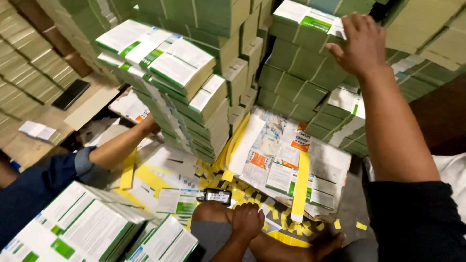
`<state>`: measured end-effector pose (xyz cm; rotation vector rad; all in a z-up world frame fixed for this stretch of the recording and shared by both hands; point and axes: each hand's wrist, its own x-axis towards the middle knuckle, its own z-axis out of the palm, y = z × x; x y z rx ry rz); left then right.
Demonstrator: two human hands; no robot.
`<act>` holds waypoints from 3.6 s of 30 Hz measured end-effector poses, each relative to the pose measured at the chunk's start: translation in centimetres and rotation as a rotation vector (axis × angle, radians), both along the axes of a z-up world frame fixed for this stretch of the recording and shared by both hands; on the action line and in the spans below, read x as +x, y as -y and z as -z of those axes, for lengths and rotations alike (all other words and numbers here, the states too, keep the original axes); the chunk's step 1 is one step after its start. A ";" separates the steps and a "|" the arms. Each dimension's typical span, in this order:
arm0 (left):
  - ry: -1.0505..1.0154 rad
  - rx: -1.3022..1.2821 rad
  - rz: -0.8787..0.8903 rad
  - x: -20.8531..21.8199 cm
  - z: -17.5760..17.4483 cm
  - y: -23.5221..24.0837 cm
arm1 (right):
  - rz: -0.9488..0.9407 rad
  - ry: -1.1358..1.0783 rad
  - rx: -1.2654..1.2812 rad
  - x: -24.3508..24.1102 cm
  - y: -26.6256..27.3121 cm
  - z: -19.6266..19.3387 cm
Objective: The person bundles stacks of unfolded product boxes together using yellow adhesive strips.
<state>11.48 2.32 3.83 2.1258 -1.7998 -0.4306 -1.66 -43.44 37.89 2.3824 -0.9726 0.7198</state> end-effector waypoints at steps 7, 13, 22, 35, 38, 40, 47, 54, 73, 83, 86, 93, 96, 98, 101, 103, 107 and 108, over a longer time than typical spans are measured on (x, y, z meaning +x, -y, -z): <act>-0.075 -0.007 -0.005 0.0 -0.1 0.5 | 0.027 -0.088 0.195 1.3 1.8 -2.1; -0.094 0.069 -0.026 0.0 -0.5 0.8 | 0.044 -0.111 0.147 1.7 2.4 -2.3; -0.094 0.081 -0.033 0.1 -0.2 1.0 | 0.040 -0.105 0.132 1.5 3.7 -2.5; -0.102 0.074 -0.033 0.0 -0.4 1.0 | 0.047 -0.145 0.166 1.2 4.7 -2.6; -0.105 0.102 -0.032 0.1 -0.5 0.9 | 0.040 -0.113 0.179 1.2 5.4 -2.3; -0.112 0.121 -0.029 0.1 -0.5 0.9 | 0.029 -0.095 0.175 1.2 5.4 -2.3; -0.107 0.112 -0.026 0.2 -0.3 0.8 | 0.084 -0.135 0.216 1.4 4.2 -3.0; -0.113 0.088 -0.037 0.2 0.0 0.7 | 0.076 -0.161 0.193 1.7 4.1 -3.0; -0.116 0.060 -0.029 0.2 0.4 0.6 | 0.115 -0.150 0.176 1.7 4.9 -2.6; -0.116 0.104 -0.022 0.3 0.3 0.7 | 0.084 -0.097 0.193 1.2 4.7 -2.6; -0.123 0.111 -0.029 0.3 0.2 0.5 | 0.090 -0.074 0.222 1.5 3.5 -3.1; -0.129 0.117 -0.004 0.5 0.3 0.6 | 0.097 -0.146 0.167 1.8 3.5 -3.2; -0.103 0.096 -0.009 0.3 0.6 0.4 | 0.055 -0.139 0.125 1.6 3.4 -2.7; -0.126 0.102 -0.010 0.5 0.0 0.5 | 0.052 -0.138 0.120 1.8 3.3 -3.1; -0.145 0.092 -0.011 0.4 0.3 0.2 | 0.076 -0.172 0.116 2.0 2.7 -3.0; -0.135 0.063 -0.023 0.5 0.7 0.5 | 0.089 -0.200 0.105 2.1 2.4 -3.1; -0.151 0.008 -0.066 0.1 2.0 0.3 | 0.054 -0.234 0.098 3.0 -1.4 -4.7; -0.148 -0.009 -0.053 0.5 2.4 0.0 | 0.046 -0.227 0.102 4.4 -2.9 -5.5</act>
